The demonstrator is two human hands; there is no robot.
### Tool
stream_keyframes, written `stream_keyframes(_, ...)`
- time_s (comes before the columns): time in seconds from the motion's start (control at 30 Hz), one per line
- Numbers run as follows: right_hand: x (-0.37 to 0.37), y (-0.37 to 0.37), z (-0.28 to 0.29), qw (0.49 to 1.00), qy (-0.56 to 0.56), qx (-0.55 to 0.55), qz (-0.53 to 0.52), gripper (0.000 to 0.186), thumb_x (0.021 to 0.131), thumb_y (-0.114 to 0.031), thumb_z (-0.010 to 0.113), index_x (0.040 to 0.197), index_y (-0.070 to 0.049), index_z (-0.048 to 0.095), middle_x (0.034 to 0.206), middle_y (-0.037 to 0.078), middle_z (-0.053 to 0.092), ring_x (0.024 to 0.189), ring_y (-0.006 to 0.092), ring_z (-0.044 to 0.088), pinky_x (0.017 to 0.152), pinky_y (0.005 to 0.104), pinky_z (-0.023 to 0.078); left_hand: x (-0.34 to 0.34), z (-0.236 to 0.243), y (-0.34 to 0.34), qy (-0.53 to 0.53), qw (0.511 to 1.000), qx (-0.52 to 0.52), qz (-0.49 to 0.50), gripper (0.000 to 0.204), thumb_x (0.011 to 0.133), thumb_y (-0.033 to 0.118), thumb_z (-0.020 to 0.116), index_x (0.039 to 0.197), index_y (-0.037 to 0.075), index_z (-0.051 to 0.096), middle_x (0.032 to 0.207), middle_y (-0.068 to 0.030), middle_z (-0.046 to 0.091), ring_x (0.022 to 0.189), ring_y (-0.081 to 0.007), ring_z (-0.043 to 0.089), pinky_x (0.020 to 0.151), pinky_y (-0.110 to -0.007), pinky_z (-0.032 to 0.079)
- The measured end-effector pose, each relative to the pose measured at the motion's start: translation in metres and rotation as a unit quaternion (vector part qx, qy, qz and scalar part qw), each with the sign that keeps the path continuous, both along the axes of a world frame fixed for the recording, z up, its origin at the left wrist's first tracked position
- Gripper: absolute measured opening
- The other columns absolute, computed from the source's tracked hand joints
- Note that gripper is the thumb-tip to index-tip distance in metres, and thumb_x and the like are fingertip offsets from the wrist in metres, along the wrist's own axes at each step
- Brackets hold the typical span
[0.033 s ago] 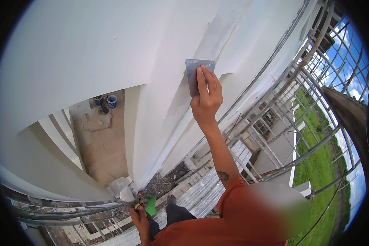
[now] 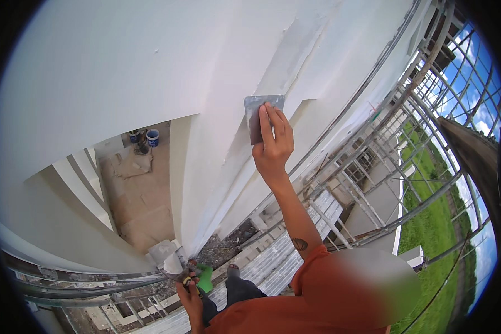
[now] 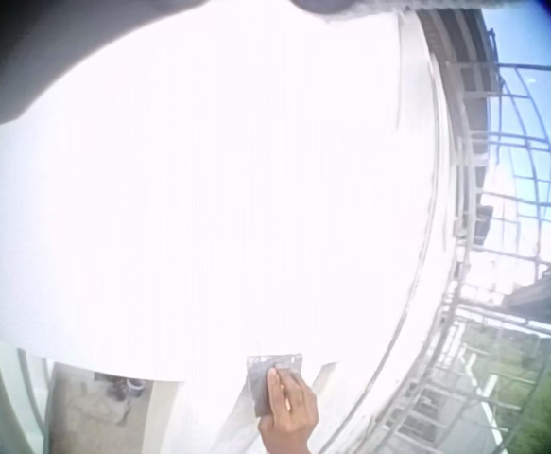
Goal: The person applies white plaster to a vertical wall surface using a putty knife and a hawk. They repeatedly scoop plaster from the hawk and smooth it onto the wall, working on a section of the exterior wall while standing on scaffolding.
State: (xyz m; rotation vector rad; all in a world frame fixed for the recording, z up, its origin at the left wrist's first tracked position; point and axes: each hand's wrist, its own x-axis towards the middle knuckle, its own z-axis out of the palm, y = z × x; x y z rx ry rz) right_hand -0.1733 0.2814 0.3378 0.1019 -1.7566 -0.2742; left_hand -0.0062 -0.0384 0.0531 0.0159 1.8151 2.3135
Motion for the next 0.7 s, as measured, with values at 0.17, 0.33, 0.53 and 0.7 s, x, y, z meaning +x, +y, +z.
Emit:
stream_keyframes(0.17,0.016,-0.010,-0.139,0.995,-0.076,-0.054,0.025,0.057,0.065,0.012,0.053,0.120,0.002,0.063,0.121,0.014,0.062,0.109,0.0383,0.060,0.090,0.0449,0.052,0.001,0.001,0.000,0.008,1.000,-0.008,-0.014,0.031,0.096,0.000,0.042,0.127,0.000,0.046,0.110,-0.0116,0.060,0.088,-0.0154,0.058,0.083,-0.030,0.046)
stream_keyframes(0.33,0.045,-0.010,-0.198,0.982,-0.166,-0.090,0.014,0.044,0.075,0.007,0.061,0.119,-0.001,0.063,0.122,0.011,0.061,0.109,0.0344,0.060,0.086,0.0429,0.052,-0.002,0.008,0.004,-0.005,0.991,-0.015,-0.130,0.030,0.103,0.018,0.037,0.128,0.003,0.046,0.100,-0.0066,0.062,0.077,-0.0108,0.051,0.070,-0.025,0.042)
stream_keyframes(0.53,0.104,-0.037,-0.163,0.826,-0.223,-0.487,0.177,0.025,0.089,-0.005,0.060,0.111,0.006,0.065,0.092,0.014,0.069,0.081,0.0193,0.065,0.072,0.0302,0.050,-0.014,0.059,0.041,-0.072,0.960,0.135,-0.233,0.031,0.103,0.030,0.040,0.112,0.003,0.050,0.077,-0.0060,0.056,0.062,-0.0124,0.050,0.058,-0.026,0.042)
stream_keyframes(0.7,0.156,-0.055,-0.119,0.700,-0.254,-0.625,0.235,0.021,0.091,-0.012,0.067,0.101,0.006,0.068,0.084,0.000,0.066,0.068,0.0017,0.052,0.059,0.0189,0.041,-0.024,0.093,0.069,-0.152,0.905,0.254,-0.305,0.023,0.103,0.028,0.044,0.098,0.006,0.047,0.069,-0.0049,0.051,0.058,-0.0112,0.048,0.053,-0.024,0.040)
